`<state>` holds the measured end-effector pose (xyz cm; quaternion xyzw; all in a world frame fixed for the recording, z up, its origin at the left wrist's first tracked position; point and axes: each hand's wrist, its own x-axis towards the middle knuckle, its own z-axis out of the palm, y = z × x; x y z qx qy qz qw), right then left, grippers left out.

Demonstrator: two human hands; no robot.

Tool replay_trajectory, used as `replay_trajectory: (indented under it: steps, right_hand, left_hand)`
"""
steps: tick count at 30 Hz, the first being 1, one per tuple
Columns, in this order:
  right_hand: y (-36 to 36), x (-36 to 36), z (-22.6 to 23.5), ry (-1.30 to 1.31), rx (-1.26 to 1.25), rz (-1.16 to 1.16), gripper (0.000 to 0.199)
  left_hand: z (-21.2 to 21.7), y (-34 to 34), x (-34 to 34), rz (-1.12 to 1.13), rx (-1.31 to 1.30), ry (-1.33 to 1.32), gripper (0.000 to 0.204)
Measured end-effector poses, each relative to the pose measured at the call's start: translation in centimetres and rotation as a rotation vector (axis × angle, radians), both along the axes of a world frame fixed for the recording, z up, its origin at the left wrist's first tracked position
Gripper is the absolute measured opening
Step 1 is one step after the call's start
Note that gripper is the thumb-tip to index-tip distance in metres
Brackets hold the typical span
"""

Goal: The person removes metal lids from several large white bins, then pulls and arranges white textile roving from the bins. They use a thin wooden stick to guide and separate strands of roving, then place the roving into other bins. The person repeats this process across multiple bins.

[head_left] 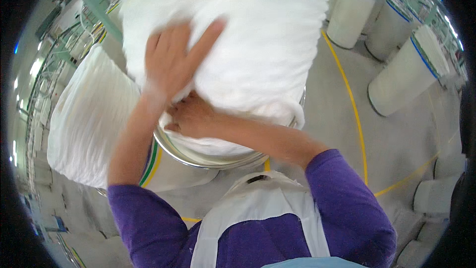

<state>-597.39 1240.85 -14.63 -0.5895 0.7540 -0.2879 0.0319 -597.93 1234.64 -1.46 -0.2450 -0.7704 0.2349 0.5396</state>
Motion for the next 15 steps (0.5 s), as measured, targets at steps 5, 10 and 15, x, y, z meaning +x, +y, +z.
replay_trajectory:
  steps: [5, 10, 15]
  right_hand:
    - [16.5, 2.4, -0.1, 0.311, -0.313, 0.423, 0.038]
    - [29.7, -2.1, -3.2, 0.066, -0.411, -0.01, 0.023]
    - [27.0, -10.2, -7.6, 0.197, -0.553, -0.238, 0.026]
  left_hand:
    - [-11.1, -0.1, 11.5, 0.138, 0.441, -0.399, 0.072]
    - [-17.8, 2.5, 17.2, -0.049, 0.782, -0.406, 0.027]
    - [-21.0, 3.6, 15.4, 0.078, 0.687, -0.647, 0.023]
